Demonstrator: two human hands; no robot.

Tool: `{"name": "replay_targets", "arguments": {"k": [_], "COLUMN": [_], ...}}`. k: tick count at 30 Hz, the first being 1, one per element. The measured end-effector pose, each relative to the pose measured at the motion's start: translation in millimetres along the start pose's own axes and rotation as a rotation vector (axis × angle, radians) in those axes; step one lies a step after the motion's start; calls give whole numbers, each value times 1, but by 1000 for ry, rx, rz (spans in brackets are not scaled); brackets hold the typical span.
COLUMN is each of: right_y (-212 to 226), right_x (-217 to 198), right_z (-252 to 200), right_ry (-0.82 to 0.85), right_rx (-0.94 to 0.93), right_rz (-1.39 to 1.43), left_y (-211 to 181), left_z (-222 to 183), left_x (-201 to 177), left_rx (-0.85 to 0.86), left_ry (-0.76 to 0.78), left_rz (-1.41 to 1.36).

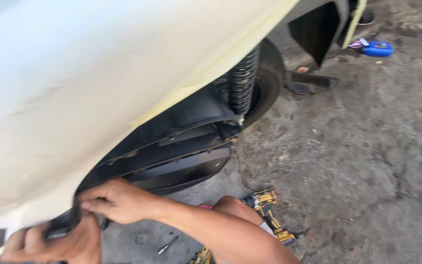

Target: Removing a plastic side panel from a white scooter using a socket wrench and manual prying

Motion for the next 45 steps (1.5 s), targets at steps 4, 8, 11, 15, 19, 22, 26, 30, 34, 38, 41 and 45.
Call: {"name": "replay_targets", "arguments": {"k": [4, 8, 11, 15, 19, 22, 26, 30, 34, 38, 41, 45], "right_y": [0, 16, 12, 12, 18, 11, 10, 17, 18, 16, 18, 2], "right_x": [16, 6, 5, 3, 6, 8, 9, 6, 2, 2, 4, 7], "right_z": [10, 13, 12, 15, 13, 15, 18, 23, 27, 24, 23, 22], "right_ry": [-33, -111, -151, -217, -228, -255, -292, -265, -234, -180, -143, -114], "right_rx": [-126, -98, -86, -104, -159, -200, -253, -320, -346, -325, -284, -229], "right_rz": [121, 150, 110, 28, 54, 53, 28, -7, -4, -70, -71, -31], "left_y": [19, 20, 21, 23, 28, 28, 29, 32, 32, 32, 33, 34], "left_z": [-13, -4, -6, -8, -19, -15, -14, -20, -16, -17, -14, -11], "left_x": [24, 22, 24, 27, 38, 36, 38, 46, 42, 41, 39, 36], "left_rx": [-353, -454, -484, -526, -509, -493, -510, -518, -522, -508, -505, -488], "left_ry": [-590, -594, -584, -587, -612, -614, -623, -626, -637, -638, -644, -649], "left_rz": [22, -39, -33, -3, 23, 62, 58, 90, 96, 55, 34, 40]}}
Point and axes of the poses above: each hand's wrist, its own z-axis towards the middle knuckle, its own x-axis out of the palm, y = z × x, the point moved 7 cm from there along z, towards the middle knuckle, and after that the axes turned 3 degrees about x, right-handed, at the moved point
